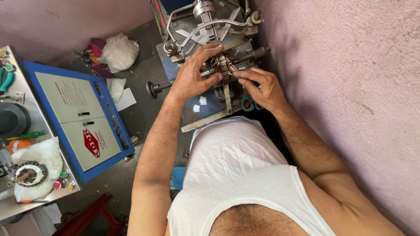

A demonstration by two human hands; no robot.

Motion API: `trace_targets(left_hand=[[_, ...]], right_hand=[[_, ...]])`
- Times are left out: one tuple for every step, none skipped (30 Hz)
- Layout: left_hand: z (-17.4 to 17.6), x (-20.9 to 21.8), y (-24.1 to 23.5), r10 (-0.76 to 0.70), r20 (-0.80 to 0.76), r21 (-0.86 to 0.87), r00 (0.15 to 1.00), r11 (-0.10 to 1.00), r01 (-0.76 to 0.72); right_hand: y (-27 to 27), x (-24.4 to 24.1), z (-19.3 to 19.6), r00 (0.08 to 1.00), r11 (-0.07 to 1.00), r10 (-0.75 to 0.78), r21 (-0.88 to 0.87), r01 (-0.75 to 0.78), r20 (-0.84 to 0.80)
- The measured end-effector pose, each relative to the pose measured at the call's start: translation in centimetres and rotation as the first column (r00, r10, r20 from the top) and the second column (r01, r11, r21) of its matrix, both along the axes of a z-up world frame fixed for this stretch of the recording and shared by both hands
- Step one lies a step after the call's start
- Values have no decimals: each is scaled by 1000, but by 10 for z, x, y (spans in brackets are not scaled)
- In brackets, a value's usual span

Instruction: The person repairs a fan motor by cutting small white insulation sleeves, placing them over copper wires on the motor core, and securing them with a small screwdriver.

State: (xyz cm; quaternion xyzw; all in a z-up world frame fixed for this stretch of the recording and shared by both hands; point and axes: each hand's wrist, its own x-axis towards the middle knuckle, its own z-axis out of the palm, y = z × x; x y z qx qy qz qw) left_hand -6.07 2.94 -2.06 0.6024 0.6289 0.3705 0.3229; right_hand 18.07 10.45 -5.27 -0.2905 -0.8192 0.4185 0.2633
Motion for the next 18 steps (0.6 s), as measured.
trace_targets(left_hand=[[0,1,0,3,-1,-1,1000,1000,-3],[0,1,1,9,15,-5,1000,1000,-9],[0,2,1,14,30,-8,999,1000,-14],[0,3,1,18,46,-13,999,1000,-18],[0,4,1,18,53,-14,998,1000,-17],[1,4,1,19,57,-15,998,1000,-18],[1,3,1,20,62,-16,998,1000,-19],[1,3,1,21,56,-11,998,1000,-20],[1,4,0,21,50,-7,999,1000,-21],[2,3,1,20,43,1,999,1000,-20],[2,3,2,21,47,-3,999,1000,-20],[3,3,1,22,52,-10,998,1000,-22],[3,3,1,24,58,-17,998,1000,-23],[2,3,1,22,63,-18,998,1000,-21],[2,2,1,20,68,-19,997,1000,-19],[1,2,1,18,74,-20,997,1000,-16],[0,2,2,16,74,-16,997,1000,-15],[-1,2,2,15,72,-12,997,1000,-15]], right_hand=[[1,0,-1,1000,1000,8,-23,-7,29],[1,0,-2,998,999,15,-45,-13,59],[2,0,-3,996,998,23,-67,-17,89],[2,0,-4,994,999,17,-51,-12,106],[2,0,-4,992,999,10,-35,-6,123],[2,0,-4,990,1000,5,-19,-2,138],[4,0,-4,992,1000,10,-1,-10,124],[4,1,-3,994,1000,16,14,-18,111],[4,1,-3,995,999,22,29,-25,97],[5,1,-2,997,999,33,33,-36,68],[5,2,-1,998,998,45,36,-47,40],[4,2,0,998,998,59,38,-59,12],[4,2,-1,998,998,54,30,-55,37],[5,2,-1,997,998,48,24,-50,62],[5,1,-3,995,999,43,18,-44,87],[5,1,-4,997,999,44,-3,-44,70],[5,1,-6,998,999,45,-23,-44,52],[5,1,-8,998,998,47,-44,-46,33]])
